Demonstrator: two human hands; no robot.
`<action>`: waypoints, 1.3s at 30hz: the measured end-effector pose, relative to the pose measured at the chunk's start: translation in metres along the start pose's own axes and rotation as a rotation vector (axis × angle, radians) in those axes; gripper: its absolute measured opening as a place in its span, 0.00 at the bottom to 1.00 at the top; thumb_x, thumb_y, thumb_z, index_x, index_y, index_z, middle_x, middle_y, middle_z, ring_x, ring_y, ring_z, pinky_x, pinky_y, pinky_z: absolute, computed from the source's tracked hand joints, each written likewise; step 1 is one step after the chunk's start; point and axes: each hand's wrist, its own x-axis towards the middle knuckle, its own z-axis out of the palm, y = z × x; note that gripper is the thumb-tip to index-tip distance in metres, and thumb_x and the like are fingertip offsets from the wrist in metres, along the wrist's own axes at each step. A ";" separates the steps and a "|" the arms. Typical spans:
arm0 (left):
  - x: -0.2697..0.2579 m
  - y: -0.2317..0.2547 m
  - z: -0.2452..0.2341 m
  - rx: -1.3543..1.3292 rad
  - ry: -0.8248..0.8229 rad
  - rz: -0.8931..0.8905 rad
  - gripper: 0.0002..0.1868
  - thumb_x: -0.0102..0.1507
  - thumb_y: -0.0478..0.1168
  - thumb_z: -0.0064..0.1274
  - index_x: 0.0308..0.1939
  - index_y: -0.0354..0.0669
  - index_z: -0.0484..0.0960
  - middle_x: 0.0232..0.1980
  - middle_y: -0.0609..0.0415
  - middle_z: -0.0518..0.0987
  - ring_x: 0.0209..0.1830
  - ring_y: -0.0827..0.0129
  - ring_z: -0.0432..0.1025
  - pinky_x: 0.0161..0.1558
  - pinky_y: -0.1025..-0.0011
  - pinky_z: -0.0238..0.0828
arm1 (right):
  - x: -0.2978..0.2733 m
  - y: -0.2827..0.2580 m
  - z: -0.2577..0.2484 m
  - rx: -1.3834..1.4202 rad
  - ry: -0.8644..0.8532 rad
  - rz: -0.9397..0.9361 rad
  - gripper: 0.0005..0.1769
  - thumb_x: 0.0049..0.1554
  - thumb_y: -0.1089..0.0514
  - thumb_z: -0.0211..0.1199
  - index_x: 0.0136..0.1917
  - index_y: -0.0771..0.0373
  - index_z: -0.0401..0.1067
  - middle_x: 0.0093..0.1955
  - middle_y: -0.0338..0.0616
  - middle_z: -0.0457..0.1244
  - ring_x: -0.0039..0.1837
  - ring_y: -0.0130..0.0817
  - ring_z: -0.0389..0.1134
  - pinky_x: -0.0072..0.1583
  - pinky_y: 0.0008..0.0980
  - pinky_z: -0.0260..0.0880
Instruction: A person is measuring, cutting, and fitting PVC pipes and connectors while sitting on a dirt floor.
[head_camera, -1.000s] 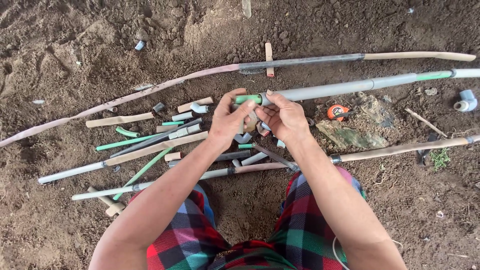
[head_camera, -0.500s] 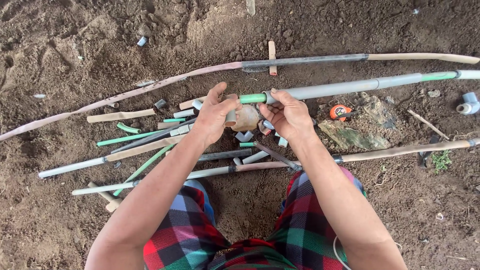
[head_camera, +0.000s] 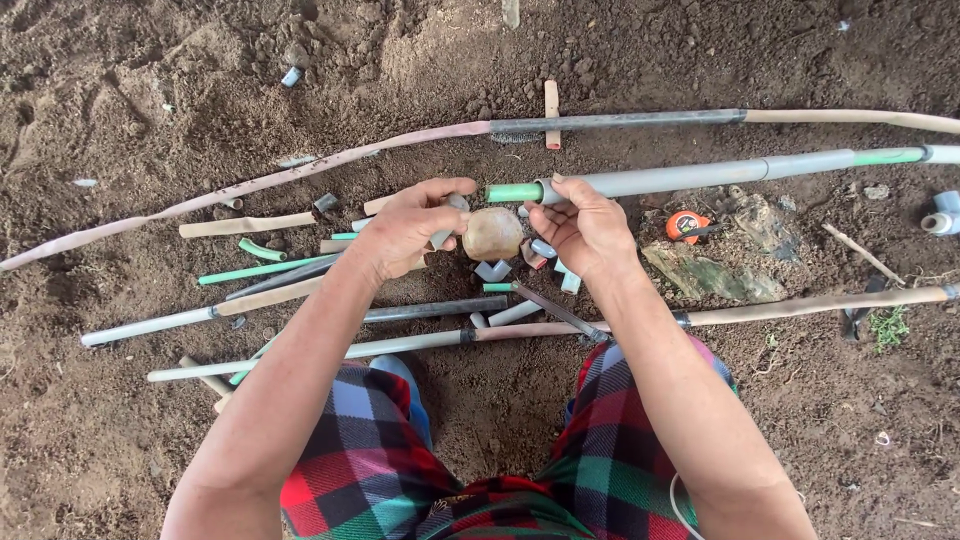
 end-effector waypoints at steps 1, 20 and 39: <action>-0.006 0.007 0.001 0.105 -0.056 0.016 0.28 0.51 0.27 0.54 0.56 0.35 0.72 0.36 0.57 0.67 0.34 0.74 0.69 0.29 0.81 0.71 | 0.000 -0.001 0.000 0.001 -0.001 -0.002 0.10 0.48 0.63 0.65 0.39 0.68 0.66 0.34 0.52 0.63 0.40 0.45 0.72 0.46 0.36 0.78; 0.030 -0.031 0.003 0.444 0.122 0.527 0.17 0.51 0.36 0.67 0.42 0.42 0.80 0.43 0.46 0.76 0.44 0.61 0.74 0.44 0.67 0.77 | -0.008 0.000 0.005 0.002 -0.006 0.011 0.10 0.48 0.63 0.64 0.41 0.68 0.65 0.33 0.49 0.61 0.40 0.44 0.71 0.46 0.35 0.78; 0.042 -0.052 0.036 0.626 0.139 0.654 0.19 0.51 0.39 0.66 0.44 0.51 0.80 0.43 0.54 0.72 0.48 0.59 0.72 0.54 0.63 0.64 | -0.006 0.005 0.004 -0.001 0.005 0.030 0.11 0.48 0.63 0.65 0.35 0.69 0.64 0.28 0.47 0.60 0.35 0.40 0.70 0.40 0.33 0.78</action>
